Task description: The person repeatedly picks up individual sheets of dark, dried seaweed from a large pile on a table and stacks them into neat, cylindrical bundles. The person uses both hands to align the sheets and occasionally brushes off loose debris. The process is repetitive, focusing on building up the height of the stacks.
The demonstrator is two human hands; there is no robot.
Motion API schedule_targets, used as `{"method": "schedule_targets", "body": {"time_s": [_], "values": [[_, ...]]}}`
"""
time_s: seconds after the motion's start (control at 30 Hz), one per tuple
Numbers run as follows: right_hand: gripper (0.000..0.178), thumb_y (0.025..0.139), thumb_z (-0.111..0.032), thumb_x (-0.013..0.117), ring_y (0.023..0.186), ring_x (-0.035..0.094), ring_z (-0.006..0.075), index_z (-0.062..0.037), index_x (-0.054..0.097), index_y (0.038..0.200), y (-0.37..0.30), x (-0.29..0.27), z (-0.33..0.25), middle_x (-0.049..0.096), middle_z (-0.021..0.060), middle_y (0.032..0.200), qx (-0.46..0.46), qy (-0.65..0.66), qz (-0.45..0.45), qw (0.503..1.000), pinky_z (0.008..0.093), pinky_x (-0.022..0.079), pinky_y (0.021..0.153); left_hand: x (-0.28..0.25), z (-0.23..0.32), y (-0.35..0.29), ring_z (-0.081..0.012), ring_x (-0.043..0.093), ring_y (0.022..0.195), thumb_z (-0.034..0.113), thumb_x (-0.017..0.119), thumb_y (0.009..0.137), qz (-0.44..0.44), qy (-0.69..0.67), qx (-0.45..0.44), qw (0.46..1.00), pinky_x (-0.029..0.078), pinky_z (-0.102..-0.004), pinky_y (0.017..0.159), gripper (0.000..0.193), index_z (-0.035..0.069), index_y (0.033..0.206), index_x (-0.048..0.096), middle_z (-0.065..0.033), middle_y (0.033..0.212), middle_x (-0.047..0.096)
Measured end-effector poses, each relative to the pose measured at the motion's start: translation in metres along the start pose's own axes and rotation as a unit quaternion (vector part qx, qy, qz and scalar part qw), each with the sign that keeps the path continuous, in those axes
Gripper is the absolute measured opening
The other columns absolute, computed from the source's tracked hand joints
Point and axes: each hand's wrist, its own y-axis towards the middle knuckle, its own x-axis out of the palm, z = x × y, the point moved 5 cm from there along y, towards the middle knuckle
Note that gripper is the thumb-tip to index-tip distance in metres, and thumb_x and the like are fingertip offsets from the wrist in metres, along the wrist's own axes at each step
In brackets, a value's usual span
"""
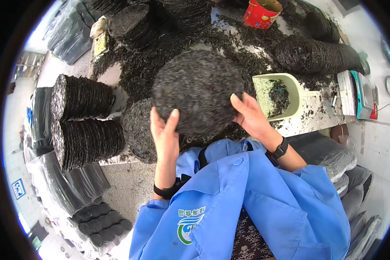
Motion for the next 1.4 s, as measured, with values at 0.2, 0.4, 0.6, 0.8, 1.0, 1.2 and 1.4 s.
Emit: {"method": "schedule_targets", "body": {"time_s": [0.2, 0.4, 0.6, 0.8, 1.0, 1.2, 1.4], "values": [[0.091, 0.065, -0.050, 0.076, 0.132, 0.034, 0.0355, -0.0038, 0.040, 0.134, -0.001, -0.009, -0.017, 0.035, 0.0260, 0.139, -0.284, -0.760, -0.078, 0.579, 0.0467, 0.032, 0.106, -0.121, 0.052, -0.019, -0.0226, 0.055, 0.107, 0.003, 0.060, 0.082, 0.118, 0.057, 0.033, 0.991, 0.045, -0.0345, 0.091, 0.056, 0.000, 0.135, 0.042, -0.0125, 0.121, 0.056], [0.086, 0.064, -0.040, 0.078, 0.132, 0.031, 0.0390, -0.0036, 0.042, 0.133, 0.004, -0.013, 0.005, 0.033, 0.0243, 0.141, -0.290, -0.819, -0.109, 0.483, 0.0474, 0.031, 0.107, -0.147, 0.065, -0.028, -0.0330, 0.041, 0.120, 0.023, 0.063, 0.086, 0.176, 0.677, 0.183, 0.691, 0.037, -0.0420, 0.098, 0.057, 0.010, 0.137, 0.042, -0.0208, 0.131, 0.038], [0.057, 0.069, -0.011, 0.069, 0.125, 0.044, 0.0351, -0.0022, 0.051, 0.123, -0.003, -0.010, -0.016, 0.048, 0.0187, 0.131, -0.325, -0.801, -0.131, 0.485, 0.0406, 0.040, 0.102, -0.096, -0.017, -0.010, -0.0345, 0.014, 0.141, 0.044, 0.037, 0.097, 0.024, 0.803, 0.108, 0.585, 0.010, -0.0651, 0.105, 0.046, 0.033, 0.142, 0.036, -0.0120, 0.153, 0.019], [0.049, 0.069, 0.006, 0.054, 0.116, 0.052, 0.0323, -0.0040, 0.058, 0.117, -0.033, -0.010, -0.058, 0.053, 0.0145, 0.127, -0.463, -0.741, -0.020, 0.486, 0.0441, 0.042, 0.100, -0.078, 0.006, -0.006, -0.0359, 0.018, 0.139, 0.039, 0.046, 0.095, 0.019, 0.744, 0.137, 0.653, 0.013, -0.0590, 0.108, 0.044, 0.018, 0.134, 0.049, -0.0169, 0.148, 0.027], [0.037, 0.078, -0.007, 0.056, 0.112, 0.055, 0.0277, -0.0055, 0.059, 0.115, -0.040, 0.023, -0.045, 0.055, 0.0122, 0.122, -0.542, -0.718, -0.076, 0.430, 0.0373, 0.048, 0.092, 0.006, 0.008, -0.003, -0.0213, 0.057, 0.106, 0.015, 0.056, 0.092, -0.113, 0.001, -0.102, 0.988, 0.047, -0.0350, 0.090, 0.038, 0.000, 0.127, 0.048, -0.0135, 0.120, 0.057], [0.060, 0.067, -0.031, 0.078, 0.110, 0.053, 0.0329, -0.0034, 0.056, 0.116, -0.035, 0.041, -0.048, 0.051, 0.0143, 0.126, -0.439, -0.630, -0.179, 0.614, 0.0424, 0.044, 0.093, 0.037, 0.008, -0.002, -0.0188, 0.059, 0.102, -0.001, 0.054, 0.087, -0.103, -0.071, -0.077, 0.989, 0.048, -0.0335, 0.090, 0.032, 0.000, 0.118, 0.053, -0.0099, 0.113, 0.061], [0.023, 0.078, -0.008, 0.067, 0.077, 0.058, 0.0302, -0.0021, 0.057, 0.097, -0.005, 0.049, -0.048, 0.054, 0.0111, 0.089, -0.448, -0.538, -0.058, 0.712, 0.0371, 0.049, 0.066, 0.049, -0.013, -0.015, -0.0104, 0.057, 0.098, -0.002, 0.056, 0.086, -0.157, -0.063, -0.118, 0.978, 0.046, -0.0263, 0.088, 0.032, 0.001, 0.118, 0.056, -0.0040, 0.110, 0.061]]}}
